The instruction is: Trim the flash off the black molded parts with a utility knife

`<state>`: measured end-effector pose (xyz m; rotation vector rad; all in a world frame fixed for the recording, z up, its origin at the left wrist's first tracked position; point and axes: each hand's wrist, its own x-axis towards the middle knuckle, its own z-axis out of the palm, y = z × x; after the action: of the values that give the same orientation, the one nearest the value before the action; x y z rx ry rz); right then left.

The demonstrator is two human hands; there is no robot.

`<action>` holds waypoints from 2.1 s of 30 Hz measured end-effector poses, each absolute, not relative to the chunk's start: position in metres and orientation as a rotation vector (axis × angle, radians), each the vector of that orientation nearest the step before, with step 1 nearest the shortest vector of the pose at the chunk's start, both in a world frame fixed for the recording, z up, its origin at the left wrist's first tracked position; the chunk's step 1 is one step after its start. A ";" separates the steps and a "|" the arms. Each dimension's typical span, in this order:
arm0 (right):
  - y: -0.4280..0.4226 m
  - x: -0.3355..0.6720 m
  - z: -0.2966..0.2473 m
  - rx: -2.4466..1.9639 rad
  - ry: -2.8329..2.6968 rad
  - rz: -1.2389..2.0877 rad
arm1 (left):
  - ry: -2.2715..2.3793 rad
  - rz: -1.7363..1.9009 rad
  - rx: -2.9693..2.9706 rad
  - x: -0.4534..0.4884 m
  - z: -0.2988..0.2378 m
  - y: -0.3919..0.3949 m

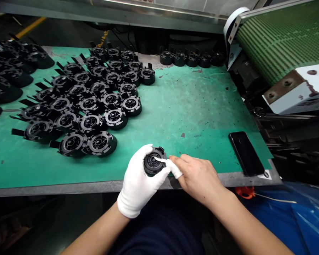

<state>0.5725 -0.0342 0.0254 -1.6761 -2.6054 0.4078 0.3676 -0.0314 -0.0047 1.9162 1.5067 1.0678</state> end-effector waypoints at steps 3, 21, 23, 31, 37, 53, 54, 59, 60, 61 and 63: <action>-0.034 0.572 0.025 -1.673 -2.607 0.349 | 1.487 1.049 1.928 0.367 -0.005 -0.031; -0.031 0.573 0.030 -1.622 -2.654 0.096 | 1.518 1.101 1.936 0.366 -0.013 -0.034; -0.029 0.575 0.031 -1.634 -2.642 0.110 | 1.514 1.102 1.941 0.366 -0.013 -0.035; -0.029 0.575 0.030 -1.578 -2.612 0.326 | 1.560 1.122 1.956 0.368 -0.015 -0.034; -0.028 0.575 0.029 -1.574 -2.615 0.316 | 1.559 1.087 1.955 0.367 -0.016 -0.034; -0.046 0.587 0.035 -1.630 -2.572 0.518 | 1.563 1.105 1.942 0.368 -0.017 -0.036; -0.050 0.587 0.035 -1.631 -2.600 0.515 | 1.565 1.108 1.941 0.368 -0.017 -0.036; -0.057 0.577 0.033 -1.830 -2.605 0.328 | 1.566 1.120 1.956 0.371 -0.017 -0.036; -0.058 0.575 0.033 -1.876 -2.588 0.304 | 1.572 1.124 1.957 0.372 -0.018 -0.037; -0.059 0.573 0.034 -1.900 -2.565 0.307 | 1.580 1.130 1.958 0.372 -0.017 -0.037; -0.060 0.574 0.037 -1.868 -2.478 0.401 | 1.585 1.122 1.956 0.371 -0.016 -0.036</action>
<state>0.5745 -0.0595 0.0367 -1.8683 -2.4779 0.4013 0.3715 -0.0360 -0.0155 1.9557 1.5852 1.1224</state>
